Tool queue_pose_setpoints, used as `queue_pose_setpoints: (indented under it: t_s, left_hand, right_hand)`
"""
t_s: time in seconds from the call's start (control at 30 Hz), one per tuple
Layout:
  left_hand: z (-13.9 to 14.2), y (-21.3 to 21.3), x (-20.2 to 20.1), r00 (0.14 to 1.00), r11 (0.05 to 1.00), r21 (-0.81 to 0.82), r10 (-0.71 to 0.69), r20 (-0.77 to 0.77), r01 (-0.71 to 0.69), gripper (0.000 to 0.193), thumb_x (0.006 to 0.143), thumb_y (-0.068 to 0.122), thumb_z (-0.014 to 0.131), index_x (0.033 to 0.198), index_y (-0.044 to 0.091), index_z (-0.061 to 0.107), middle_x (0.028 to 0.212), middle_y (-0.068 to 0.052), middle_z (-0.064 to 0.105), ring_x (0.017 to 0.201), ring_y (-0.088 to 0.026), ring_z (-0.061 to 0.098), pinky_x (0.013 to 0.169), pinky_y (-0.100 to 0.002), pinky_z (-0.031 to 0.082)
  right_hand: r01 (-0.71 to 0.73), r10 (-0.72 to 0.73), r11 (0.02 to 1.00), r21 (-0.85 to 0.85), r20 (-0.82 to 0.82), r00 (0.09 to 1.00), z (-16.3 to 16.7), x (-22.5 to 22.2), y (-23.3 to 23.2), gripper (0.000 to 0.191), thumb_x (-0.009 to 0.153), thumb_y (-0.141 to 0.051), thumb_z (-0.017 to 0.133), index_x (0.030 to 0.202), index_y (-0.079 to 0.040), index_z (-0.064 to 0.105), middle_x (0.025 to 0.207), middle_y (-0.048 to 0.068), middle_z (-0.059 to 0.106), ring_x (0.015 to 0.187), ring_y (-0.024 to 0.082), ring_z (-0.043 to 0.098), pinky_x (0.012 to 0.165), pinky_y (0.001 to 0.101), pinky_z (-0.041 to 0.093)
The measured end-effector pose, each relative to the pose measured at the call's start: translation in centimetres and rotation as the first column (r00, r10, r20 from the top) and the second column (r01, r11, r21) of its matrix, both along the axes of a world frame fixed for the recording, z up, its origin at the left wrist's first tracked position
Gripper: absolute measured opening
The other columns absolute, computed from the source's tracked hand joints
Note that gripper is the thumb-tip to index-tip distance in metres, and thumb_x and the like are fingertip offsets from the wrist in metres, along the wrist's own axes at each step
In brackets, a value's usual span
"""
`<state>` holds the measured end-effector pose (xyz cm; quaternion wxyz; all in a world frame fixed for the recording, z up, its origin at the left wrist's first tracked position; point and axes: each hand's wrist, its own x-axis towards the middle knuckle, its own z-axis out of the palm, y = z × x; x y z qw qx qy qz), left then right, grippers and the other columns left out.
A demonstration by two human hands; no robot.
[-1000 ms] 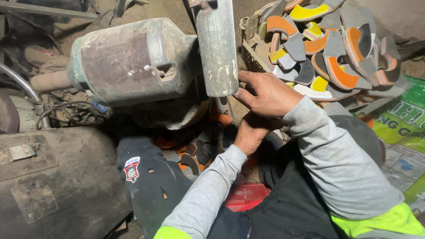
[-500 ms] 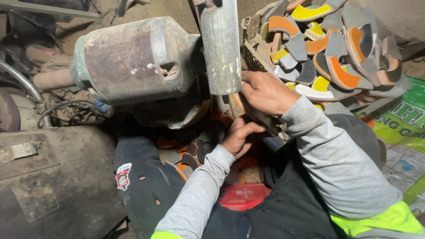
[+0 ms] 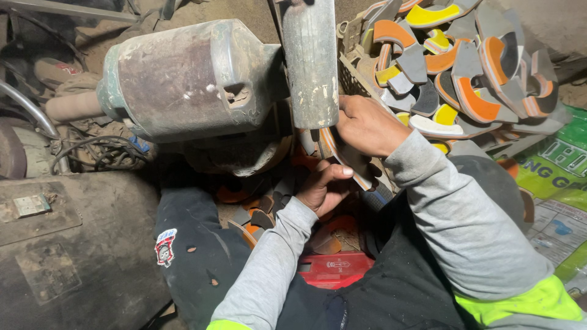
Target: The person sits on the floor and uses a bench grinder to smooth the edges of curved shoe sole parts. They hold each part with both hands, rotate it against the spinning wheel, and then place it aside.
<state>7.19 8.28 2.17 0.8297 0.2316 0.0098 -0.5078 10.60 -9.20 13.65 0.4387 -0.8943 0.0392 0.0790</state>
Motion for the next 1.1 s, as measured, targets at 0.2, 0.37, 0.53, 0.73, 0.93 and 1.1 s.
queue_pose_setpoints:
  t_s: [0.2,0.37,0.53,0.73,0.93,1.1]
  left_hand:
    - [0.1,0.2,0.5,1.0,1.0,-0.011,0.0,0.013,0.0,0.033,0.086,0.012,0.071,0.113,-0.007,0.066,0.108,-0.018,0.069,0.107,-0.032,0.067,0.104,-0.053,0.053]
    - [-0.1,0.4,1.1,1.0,0.999,-0.052,0.007,0.009,-0.007,0.036,0.093,0.013,0.069,0.119,-0.01,0.062,0.115,-0.02,0.069,0.112,-0.034,0.068,0.107,-0.053,0.053]
    - [-0.6,0.5,1.5,0.998,0.992,-0.123,-0.026,0.049,0.032,0.04,0.097,0.018,0.069,0.126,-0.007,0.061,0.114,-0.02,0.07,0.106,-0.035,0.071,0.102,-0.054,0.056]
    - [-0.4,0.8,1.7,0.998,0.993,-0.117,-0.025,0.049,0.031,0.042,0.098,0.021,0.07,0.128,-0.005,0.06,0.115,-0.02,0.07,0.105,-0.034,0.071,0.1,-0.051,0.057]
    - [0.4,0.6,2.0,0.999,0.992,-0.123,-0.004,0.04,0.009,0.05,0.096,0.024,0.073,0.135,-0.003,0.055,0.116,-0.02,0.069,0.105,-0.033,0.07,0.096,-0.047,0.057]
    - [1.2,0.7,2.2,0.997,0.991,-0.133,0.001,0.071,0.009,0.055,0.095,0.027,0.074,0.137,0.0,0.052,0.116,-0.017,0.066,0.105,-0.032,0.067,0.091,-0.044,0.056]
  right_hand:
    - [0.036,-0.036,0.999,-0.003,-0.004,0.999,0.3,0.3,0.3,0.046,0.099,-0.034,0.045,0.113,0.005,0.067,0.1,0.033,0.069,0.1,0.047,0.068,0.088,0.0479,0.052]
    - [0.057,-0.054,0.998,0.035,-0.058,0.997,0.1,0.6,0.5,0.052,0.096,-0.042,0.05,0.114,0.004,0.067,0.1,0.03,0.072,0.098,0.041,0.072,0.087,0.0444,0.053]
    - [0.046,-0.044,0.998,0.052,-0.041,0.998,-0.2,0.8,0.4,0.055,0.095,-0.047,0.051,0.117,0.001,0.068,0.101,0.026,0.074,0.097,0.038,0.073,0.088,0.0429,0.054]
    - [0.042,-0.042,0.998,0.046,-0.012,0.999,-0.6,1.0,0.3,0.051,0.096,-0.047,0.053,0.118,-0.003,0.069,0.103,0.023,0.074,0.099,0.038,0.072,0.088,0.0428,0.054]
    - [0.045,-0.046,0.991,0.123,0.01,0.999,-0.7,1.4,0.3,0.049,0.095,-0.044,0.055,0.116,-0.003,0.07,0.102,0.021,0.076,0.097,0.031,0.075,0.086,0.0397,0.055]
    - [0.085,-0.083,0.987,0.134,-0.017,0.996,-0.8,1.5,0.4,0.05,0.096,-0.045,0.054,0.117,-0.003,0.07,0.1,0.02,0.076,0.094,0.029,0.074,0.085,0.0388,0.055]
